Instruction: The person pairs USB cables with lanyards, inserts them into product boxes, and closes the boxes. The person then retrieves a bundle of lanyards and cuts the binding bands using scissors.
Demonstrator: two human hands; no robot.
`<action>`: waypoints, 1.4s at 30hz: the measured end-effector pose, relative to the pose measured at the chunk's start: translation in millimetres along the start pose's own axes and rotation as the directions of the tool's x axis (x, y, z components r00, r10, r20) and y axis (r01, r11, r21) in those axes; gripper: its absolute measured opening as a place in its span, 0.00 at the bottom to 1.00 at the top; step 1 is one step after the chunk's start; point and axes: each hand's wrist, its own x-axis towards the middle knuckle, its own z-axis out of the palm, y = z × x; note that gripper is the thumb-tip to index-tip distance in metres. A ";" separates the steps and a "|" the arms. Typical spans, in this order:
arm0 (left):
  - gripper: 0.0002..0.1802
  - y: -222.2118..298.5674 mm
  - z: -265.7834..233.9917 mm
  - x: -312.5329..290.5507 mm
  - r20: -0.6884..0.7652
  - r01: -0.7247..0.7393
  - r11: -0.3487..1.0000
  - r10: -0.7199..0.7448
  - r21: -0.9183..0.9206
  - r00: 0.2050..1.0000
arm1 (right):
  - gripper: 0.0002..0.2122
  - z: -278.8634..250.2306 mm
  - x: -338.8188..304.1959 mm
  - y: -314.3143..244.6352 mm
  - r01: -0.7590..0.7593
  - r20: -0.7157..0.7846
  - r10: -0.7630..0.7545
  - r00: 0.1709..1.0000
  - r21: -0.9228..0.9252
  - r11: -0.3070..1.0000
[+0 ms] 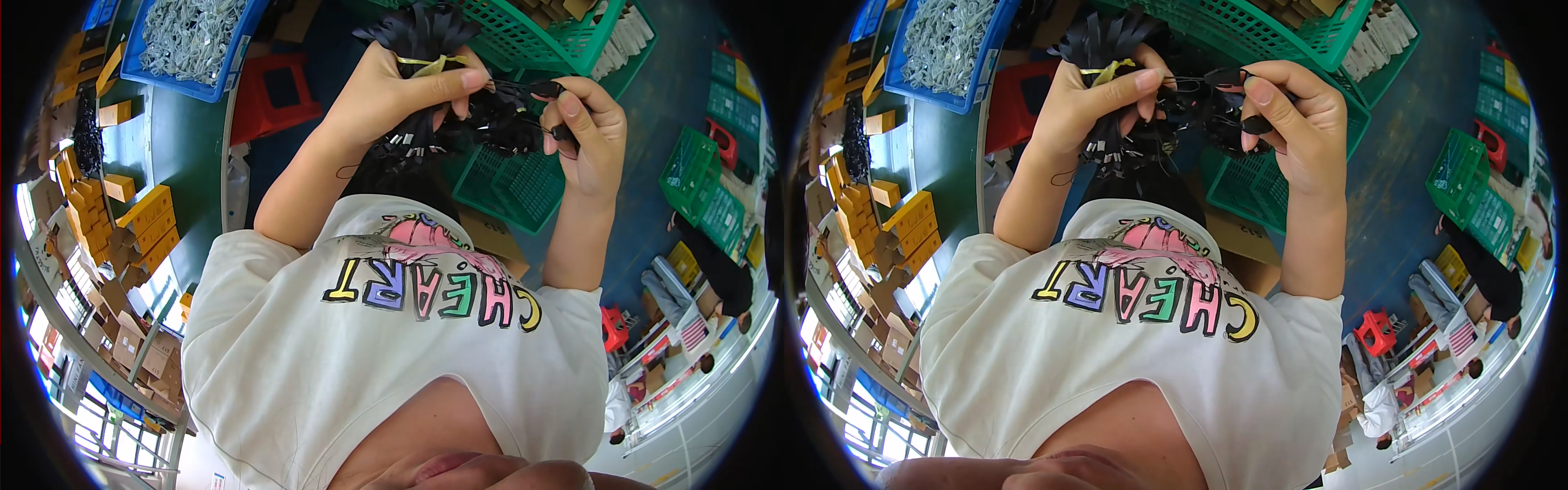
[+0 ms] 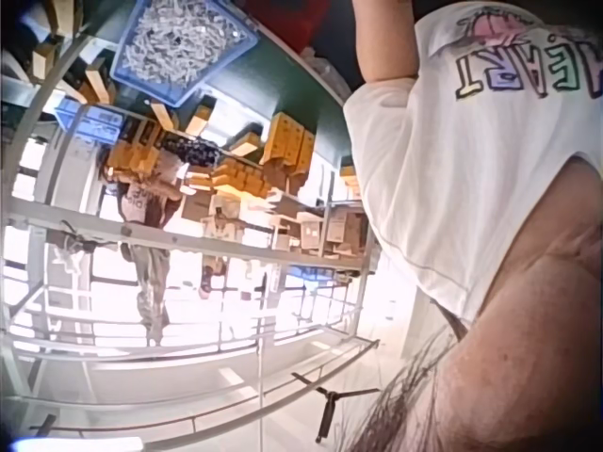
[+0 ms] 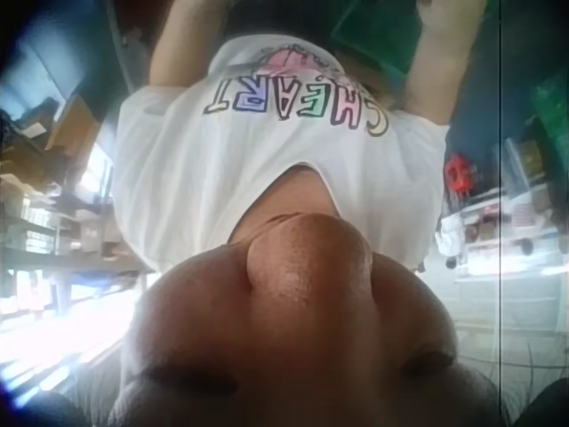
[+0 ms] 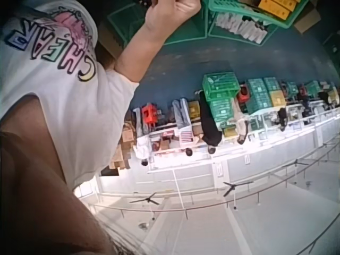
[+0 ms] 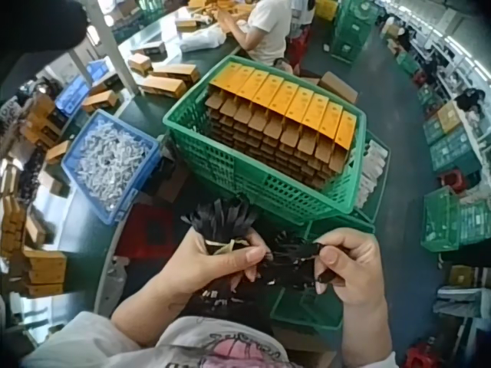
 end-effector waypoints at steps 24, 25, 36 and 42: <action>0.18 -0.3 -19.7 7.8 -0.473 -0.099 0.963 -0.032 -0.250 0.880 | 0.06 -3.2 -3.7 -3.0 0.021 0.420 0.193 0.887 -0.454 0.891; 0.21 -6.2 -33.6 6.4 -0.480 -0.179 0.927 -0.002 -0.330 0.877 | 0.05 -7.7 -2.6 -0.6 -0.040 0.295 0.186 0.937 -0.440 0.897; 0.15 3.4 -108.8 -46.8 -0.411 -0.425 0.843 0.276 -0.330 0.869 | 0.07 -19.6 27.0 26.4 -0.171 0.140 0.202 0.969 -0.207 0.963; 0.17 3.1 -94.3 -50.8 -0.511 -0.398 0.897 0.255 -0.192 0.821 | 0.06 -12.0 29.2 23.8 -0.166 0.231 0.282 0.931 -0.421 0.892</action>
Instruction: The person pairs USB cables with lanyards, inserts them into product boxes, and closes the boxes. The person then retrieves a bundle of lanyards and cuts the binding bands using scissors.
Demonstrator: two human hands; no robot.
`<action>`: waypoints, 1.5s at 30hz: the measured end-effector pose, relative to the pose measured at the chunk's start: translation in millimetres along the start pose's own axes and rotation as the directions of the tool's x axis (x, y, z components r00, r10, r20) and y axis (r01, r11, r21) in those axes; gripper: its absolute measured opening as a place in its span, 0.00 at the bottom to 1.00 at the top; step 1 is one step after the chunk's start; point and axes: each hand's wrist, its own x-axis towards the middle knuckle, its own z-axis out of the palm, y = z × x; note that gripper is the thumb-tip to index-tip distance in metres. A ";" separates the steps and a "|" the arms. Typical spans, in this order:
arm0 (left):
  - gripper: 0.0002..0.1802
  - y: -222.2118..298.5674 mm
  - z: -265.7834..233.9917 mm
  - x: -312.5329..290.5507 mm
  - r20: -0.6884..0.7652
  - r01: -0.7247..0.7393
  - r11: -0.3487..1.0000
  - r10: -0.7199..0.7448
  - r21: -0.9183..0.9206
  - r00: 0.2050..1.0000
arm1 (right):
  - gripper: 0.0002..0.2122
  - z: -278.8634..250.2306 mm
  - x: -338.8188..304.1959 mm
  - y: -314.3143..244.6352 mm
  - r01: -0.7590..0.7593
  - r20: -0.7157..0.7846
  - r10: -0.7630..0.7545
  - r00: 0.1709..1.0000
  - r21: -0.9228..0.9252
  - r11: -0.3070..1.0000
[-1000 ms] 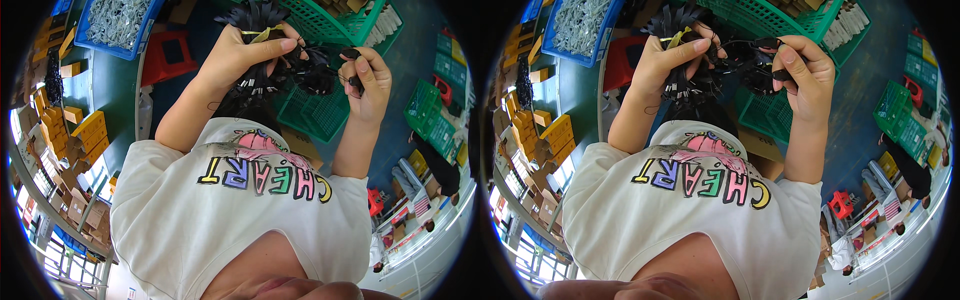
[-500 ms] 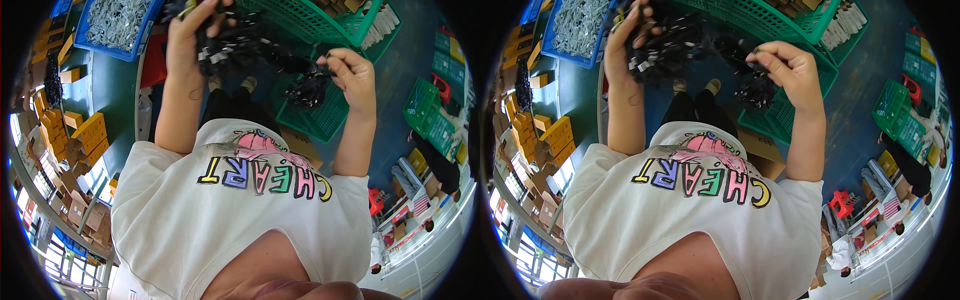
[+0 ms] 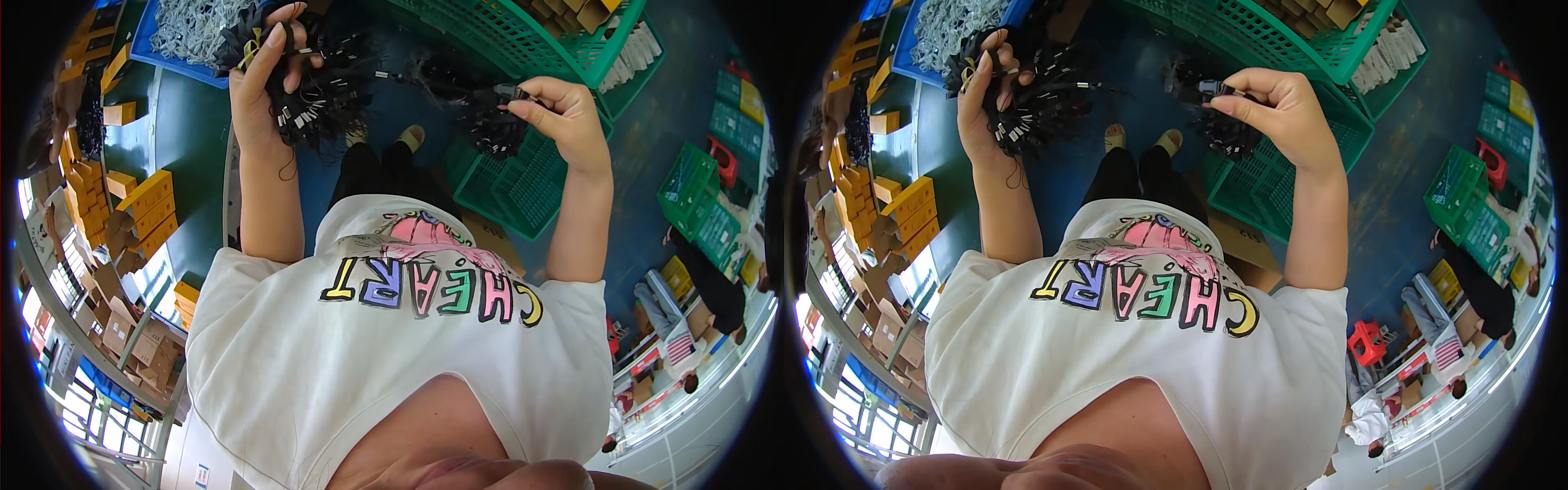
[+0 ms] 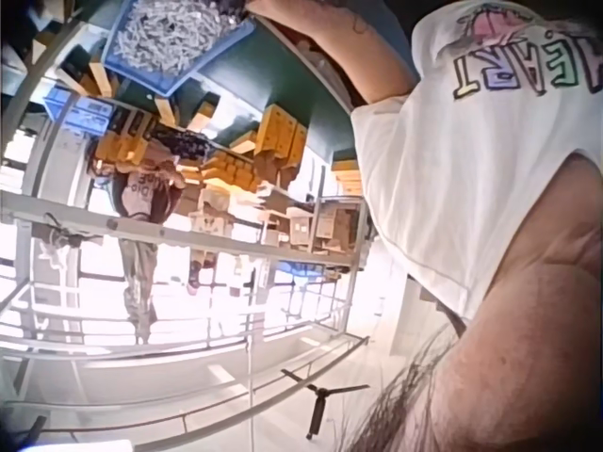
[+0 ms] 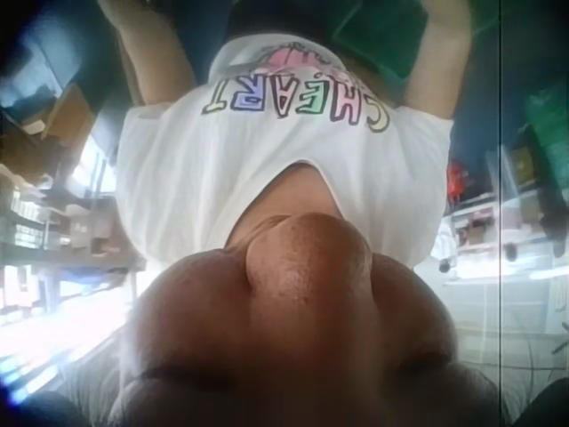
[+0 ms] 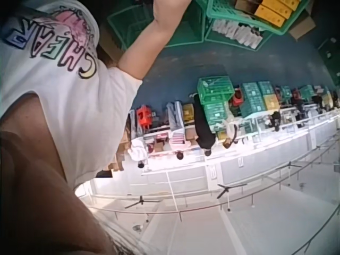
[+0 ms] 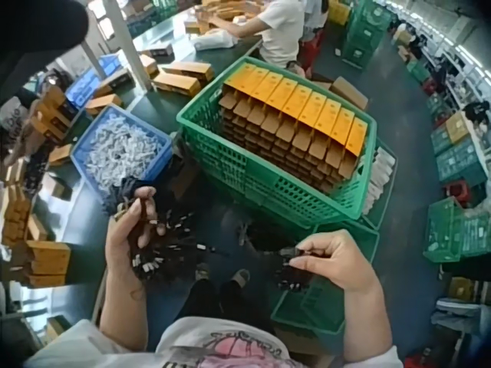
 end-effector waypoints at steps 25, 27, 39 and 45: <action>0.16 -25.4 53.1 -29.2 0.156 0.301 0.922 -0.344 0.245 0.926 | 0.12 21.9 -11.9 -15.8 0.277 -0.212 -0.188 0.959 0.554 0.785; 0.17 -24.0 54.4 -31.2 0.174 0.319 0.919 -0.362 0.229 0.916 | 0.11 21.9 -13.9 -18.6 0.284 -0.206 -0.201 0.958 0.573 0.768; 0.13 -40.5 84.1 -54.8 0.393 0.457 0.813 -0.576 0.360 0.717 | 0.10 40.1 -19.1 -37.6 0.342 -0.234 -0.253 0.939 0.549 0.763; 0.13 -31.3 84.9 -54.6 0.381 0.445 0.783 -0.608 0.435 0.697 | 0.10 38.1 -25.1 -35.2 0.374 -0.290 -0.247 0.924 0.569 0.732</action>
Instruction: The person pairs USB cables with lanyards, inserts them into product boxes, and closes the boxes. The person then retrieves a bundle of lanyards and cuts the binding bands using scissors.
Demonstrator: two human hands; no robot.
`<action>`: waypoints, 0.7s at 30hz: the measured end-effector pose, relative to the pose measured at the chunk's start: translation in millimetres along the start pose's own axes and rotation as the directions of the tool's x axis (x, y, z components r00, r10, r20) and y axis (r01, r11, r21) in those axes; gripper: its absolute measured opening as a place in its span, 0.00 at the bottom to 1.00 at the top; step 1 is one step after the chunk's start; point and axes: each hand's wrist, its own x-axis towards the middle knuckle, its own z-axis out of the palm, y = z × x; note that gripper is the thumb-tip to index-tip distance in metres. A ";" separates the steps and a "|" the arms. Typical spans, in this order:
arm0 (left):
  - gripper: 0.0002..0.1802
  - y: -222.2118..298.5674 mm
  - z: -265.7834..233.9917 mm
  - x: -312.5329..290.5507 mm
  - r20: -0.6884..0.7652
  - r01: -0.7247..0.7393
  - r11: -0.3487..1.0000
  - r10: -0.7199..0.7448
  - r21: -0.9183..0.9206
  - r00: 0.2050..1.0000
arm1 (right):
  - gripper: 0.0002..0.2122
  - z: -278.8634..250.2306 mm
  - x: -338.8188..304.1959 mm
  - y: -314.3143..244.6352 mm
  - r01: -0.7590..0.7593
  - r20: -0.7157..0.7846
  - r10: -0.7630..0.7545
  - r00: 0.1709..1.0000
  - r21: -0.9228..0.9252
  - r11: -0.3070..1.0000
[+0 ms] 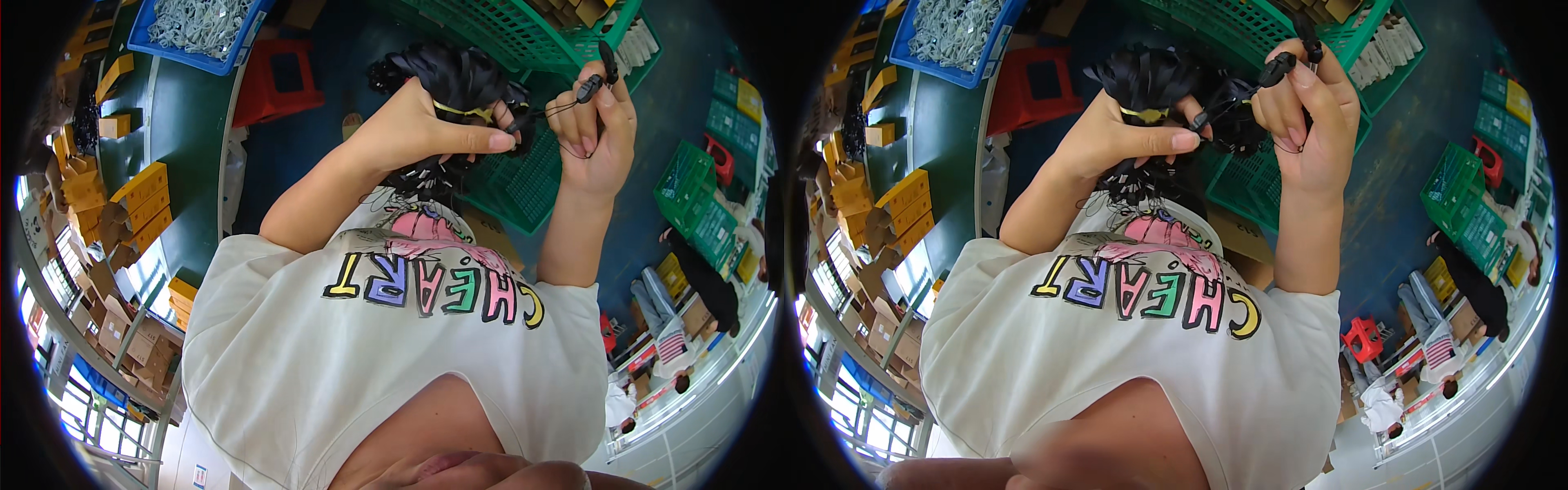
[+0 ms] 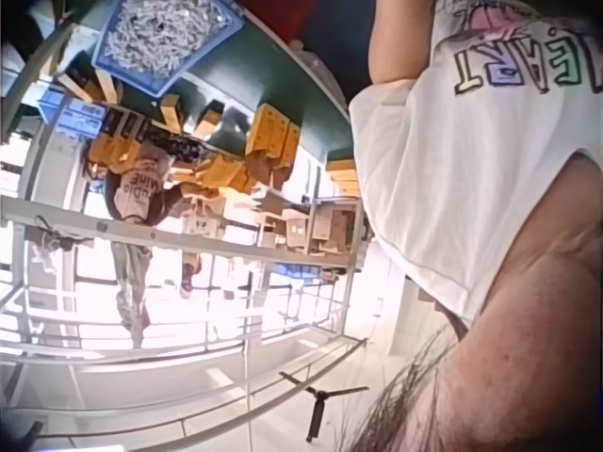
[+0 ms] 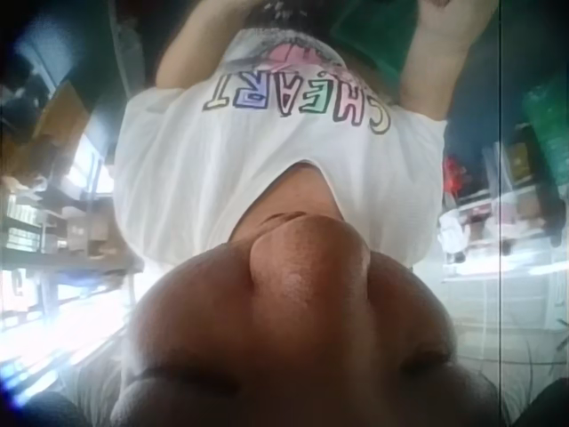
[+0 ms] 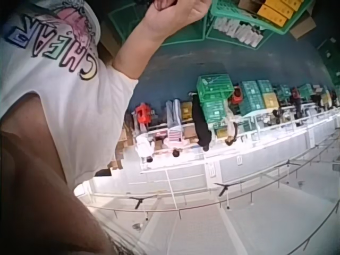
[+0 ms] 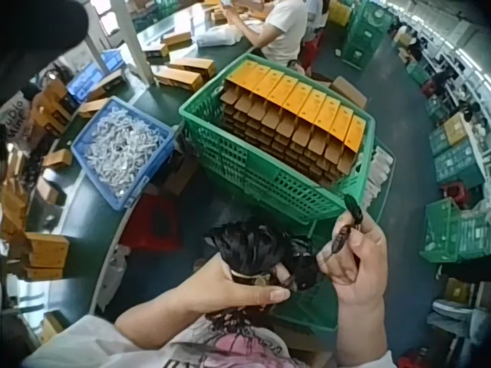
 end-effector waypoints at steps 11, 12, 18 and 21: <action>0.13 -8.7 3.6 0.2 -0.040 -0.094 0.987 0.089 -0.127 0.995 | 0.10 -5.1 -6.7 -3.8 0.056 -0.005 -0.056 0.998 -0.030 0.998; 0.13 -9.7 3.6 1.1 -0.041 -0.095 0.987 0.090 -0.128 0.995 | 0.10 -3.4 -8.0 -3.6 0.055 -0.003 -0.055 0.998 -0.031 0.998; 0.12 -13.4 4.6 6.9 -0.073 -0.037 0.946 0.014 -0.322 0.997 | 0.09 1.4 -20.8 2.2 0.052 0.146 -0.032 0.989 -0.133 0.990; 0.14 -6.7 12.6 3.4 -0.127 -0.091 0.925 0.046 -0.369 0.991 | 0.10 0.4 -25.0 3.5 0.019 0.134 -0.002 0.991 -0.122 0.992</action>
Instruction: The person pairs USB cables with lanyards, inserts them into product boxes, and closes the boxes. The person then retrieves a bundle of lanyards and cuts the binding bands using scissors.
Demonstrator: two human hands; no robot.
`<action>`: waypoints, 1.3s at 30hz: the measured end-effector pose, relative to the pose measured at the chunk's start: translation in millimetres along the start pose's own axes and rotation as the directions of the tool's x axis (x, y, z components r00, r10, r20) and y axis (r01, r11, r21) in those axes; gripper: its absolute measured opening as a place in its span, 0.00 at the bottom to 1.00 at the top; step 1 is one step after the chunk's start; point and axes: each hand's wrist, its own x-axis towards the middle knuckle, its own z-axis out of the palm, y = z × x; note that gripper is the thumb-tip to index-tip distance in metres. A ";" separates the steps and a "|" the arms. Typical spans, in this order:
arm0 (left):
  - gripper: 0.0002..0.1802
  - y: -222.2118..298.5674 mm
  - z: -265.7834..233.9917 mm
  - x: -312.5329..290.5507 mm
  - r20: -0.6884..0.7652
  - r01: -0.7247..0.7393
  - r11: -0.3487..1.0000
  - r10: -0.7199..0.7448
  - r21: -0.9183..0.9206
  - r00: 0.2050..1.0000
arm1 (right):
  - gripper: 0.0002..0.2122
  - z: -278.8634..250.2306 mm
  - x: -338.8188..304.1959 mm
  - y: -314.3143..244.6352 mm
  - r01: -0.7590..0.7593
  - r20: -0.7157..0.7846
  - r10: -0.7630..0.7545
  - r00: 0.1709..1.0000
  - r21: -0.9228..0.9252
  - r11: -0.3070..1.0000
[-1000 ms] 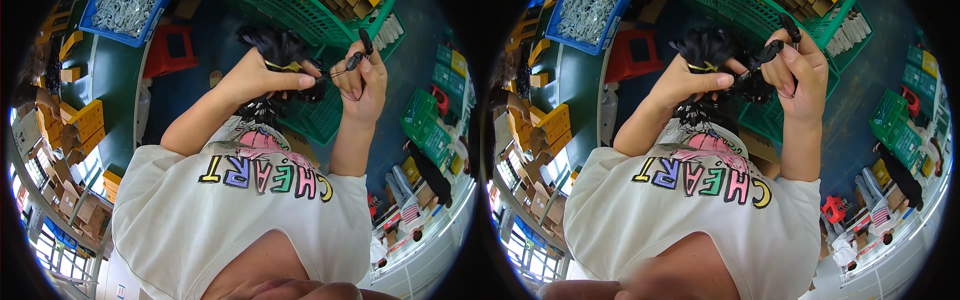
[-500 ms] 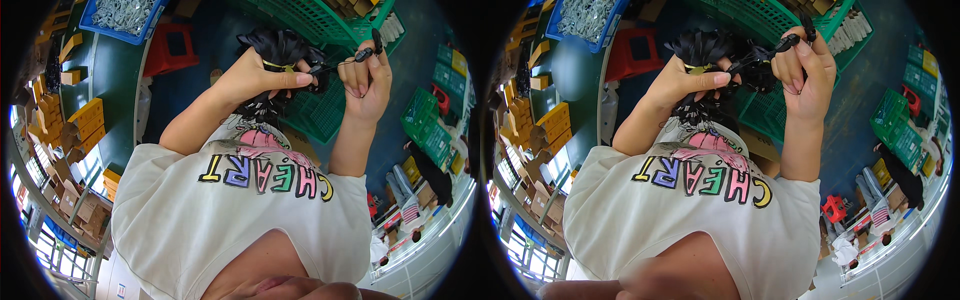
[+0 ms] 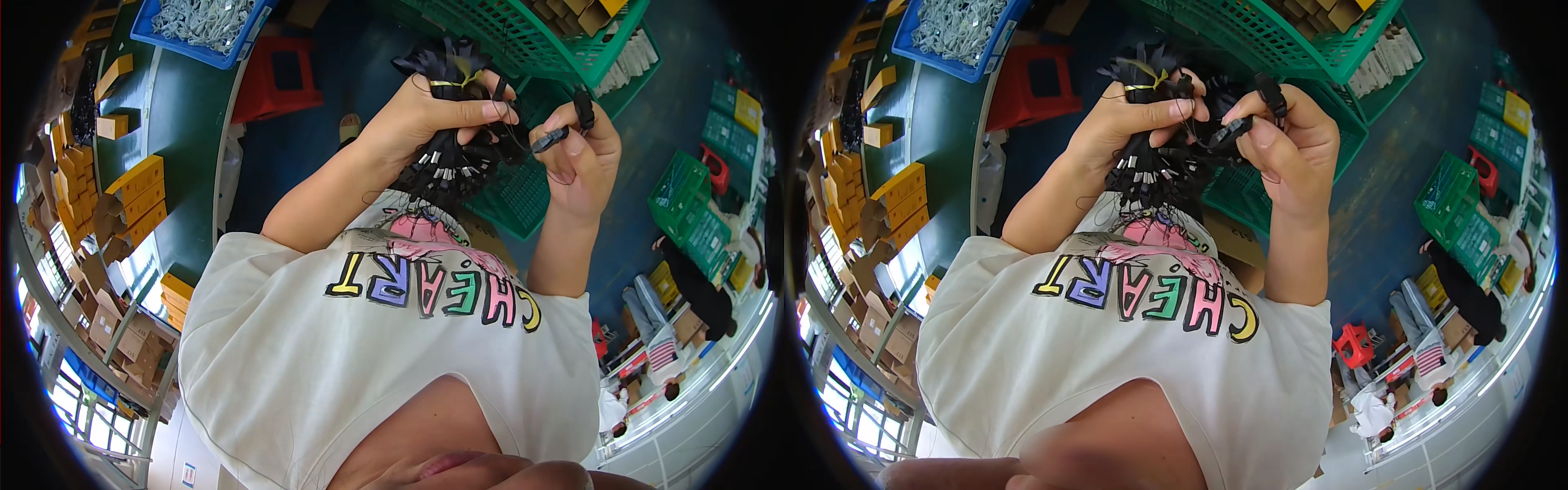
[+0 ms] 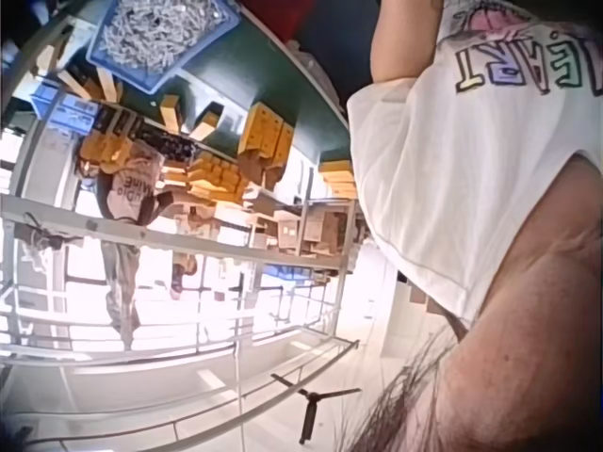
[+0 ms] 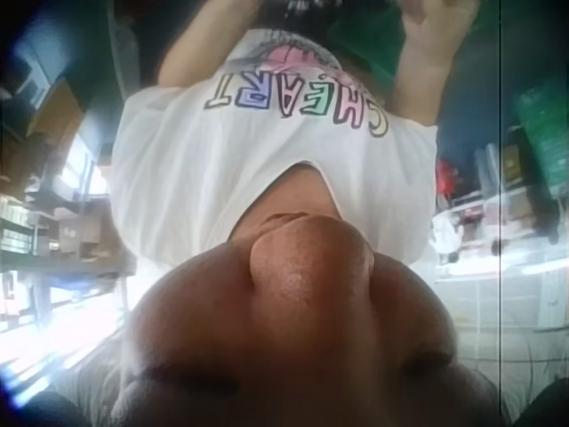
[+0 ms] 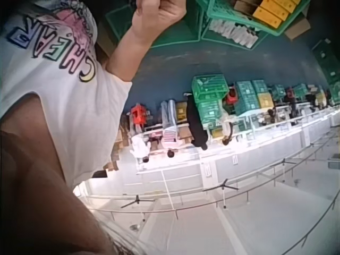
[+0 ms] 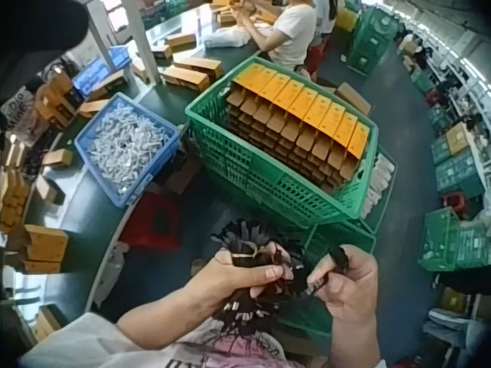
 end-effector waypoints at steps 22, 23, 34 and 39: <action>0.13 -7.5 -21.1 0.6 -0.042 -0.126 0.960 0.119 -0.249 0.992 | 0.07 -18.1 -18.4 4.4 -0.213 0.139 0.323 0.936 -0.504 0.837; 0.14 -4.3 -21.0 -0.4 -0.041 -0.096 0.980 0.091 -0.172 0.995 | 0.07 -18.2 -21.3 7.3 -0.184 0.072 0.243 0.967 -0.457 0.870; 0.10 -9.2 -34.6 -2.1 0.177 -0.109 0.994 0.111 -0.019 0.978 | 0.09 -35.2 -25.7 3.0 -0.261 -0.117 0.247 0.962 -0.132 0.956; 0.10 -14.6 -41.6 14.9 -0.239 -0.172 0.937 0.099 -0.304 0.966 | 0.09 -37.3 -33.1 -3.1 -0.305 -0.111 0.285 0.952 -0.270 0.913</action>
